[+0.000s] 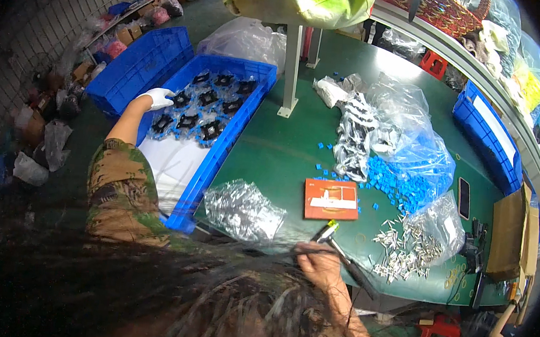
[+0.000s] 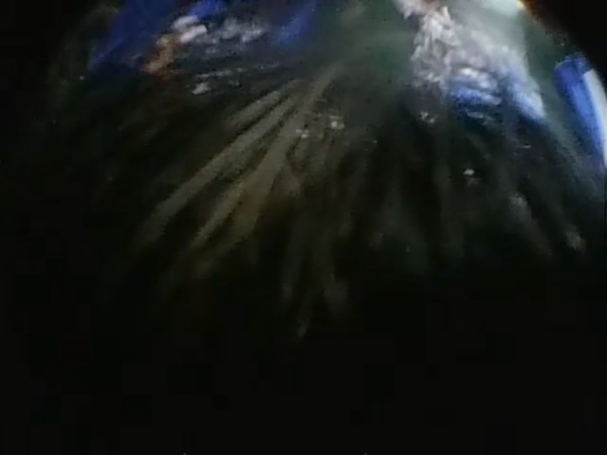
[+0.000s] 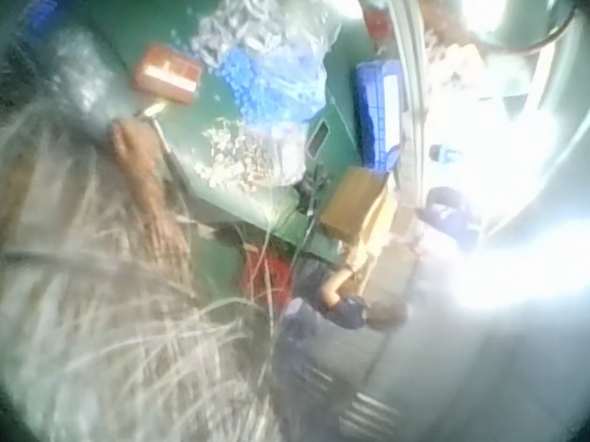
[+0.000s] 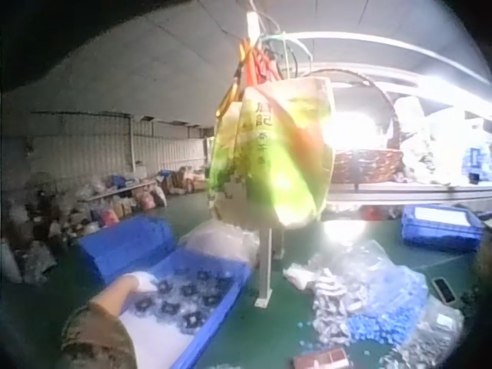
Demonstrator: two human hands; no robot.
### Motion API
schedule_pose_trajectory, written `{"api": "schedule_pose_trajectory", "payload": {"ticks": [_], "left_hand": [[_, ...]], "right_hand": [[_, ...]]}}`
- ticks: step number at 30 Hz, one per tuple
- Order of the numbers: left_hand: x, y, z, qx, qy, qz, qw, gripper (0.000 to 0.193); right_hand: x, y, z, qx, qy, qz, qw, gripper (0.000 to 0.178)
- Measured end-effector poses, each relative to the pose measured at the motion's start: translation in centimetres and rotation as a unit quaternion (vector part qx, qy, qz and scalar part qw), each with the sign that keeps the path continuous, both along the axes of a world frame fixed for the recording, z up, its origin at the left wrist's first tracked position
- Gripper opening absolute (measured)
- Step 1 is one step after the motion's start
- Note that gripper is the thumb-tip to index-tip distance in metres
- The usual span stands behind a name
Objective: The person assembles small mechanical components at a workbench. They pick up black plastic parts and blue clips, insert metal pins, and use a hammer to secure the pieces together. The assembled units are then placed into clear plastic bags and organized into a blue crate.
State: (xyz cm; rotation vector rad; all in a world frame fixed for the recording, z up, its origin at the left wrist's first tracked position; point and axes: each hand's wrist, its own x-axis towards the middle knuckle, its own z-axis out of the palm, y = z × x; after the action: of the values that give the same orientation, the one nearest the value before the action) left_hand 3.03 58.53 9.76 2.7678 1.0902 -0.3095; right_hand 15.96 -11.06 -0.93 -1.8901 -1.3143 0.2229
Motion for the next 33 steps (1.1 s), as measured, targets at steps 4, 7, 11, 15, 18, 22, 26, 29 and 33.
{"api": "schedule_pose_trajectory", "payload": {"ticks": [4,7,11,15,18,22,26,29,33], "left_hand": [[-5.0,-6.5,0.0,-0.058,0.024,-0.07,0.996,0.058],[-7.8,-11.0,-0.4,-0.064,0.065,-0.147,0.985,0.061],[-12.6,-14.0,-2.7,-0.062,0.054,-0.139,0.987,0.061],[-17.2,-17.1,-4.4,-0.069,-0.01,-0.11,0.992,0.058],[-19.1,-21.8,-3.9,-0.057,-0.124,-0.076,0.988,0.051],[-19.9,-24.8,-4.4,0.015,-0.242,-0.016,0.97,0.043],[-19.9,-25.4,-4.7,0.032,-0.285,0.048,0.957,0.041],[-20.0,-25.5,-4.9,0.031,-0.307,0.068,0.949,0.04],[-20.0,-25.0,-5.6,0.061,-0.294,0.075,0.951,0.041]], "right_hand": [[-0.4,0.8,1.6,-0.034,-0.023,-0.001,0.999,0.013],[-1.0,1.1,1.8,-0.001,-0.015,-0.006,1.0,0.014],[-1.8,1.1,1.8,0.034,-0.117,0.016,0.992,0.013],[-2.5,1.4,1.8,0.023,-0.261,0.042,0.964,0.014],[-2.7,1.2,1.5,0.016,-0.282,0.014,0.959,0.015],[-2.7,1.0,1.4,-0.004,-0.308,-0.007,0.951,0.017],[-2.4,1.5,0.6,0.021,-0.292,-0.012,0.956,0.02],[-2.4,1.6,0.8,-0.002,-0.258,-0.015,0.966,0.017],[-2.8,2.2,1.7,0.011,-0.218,-0.004,0.976,0.016]]}}
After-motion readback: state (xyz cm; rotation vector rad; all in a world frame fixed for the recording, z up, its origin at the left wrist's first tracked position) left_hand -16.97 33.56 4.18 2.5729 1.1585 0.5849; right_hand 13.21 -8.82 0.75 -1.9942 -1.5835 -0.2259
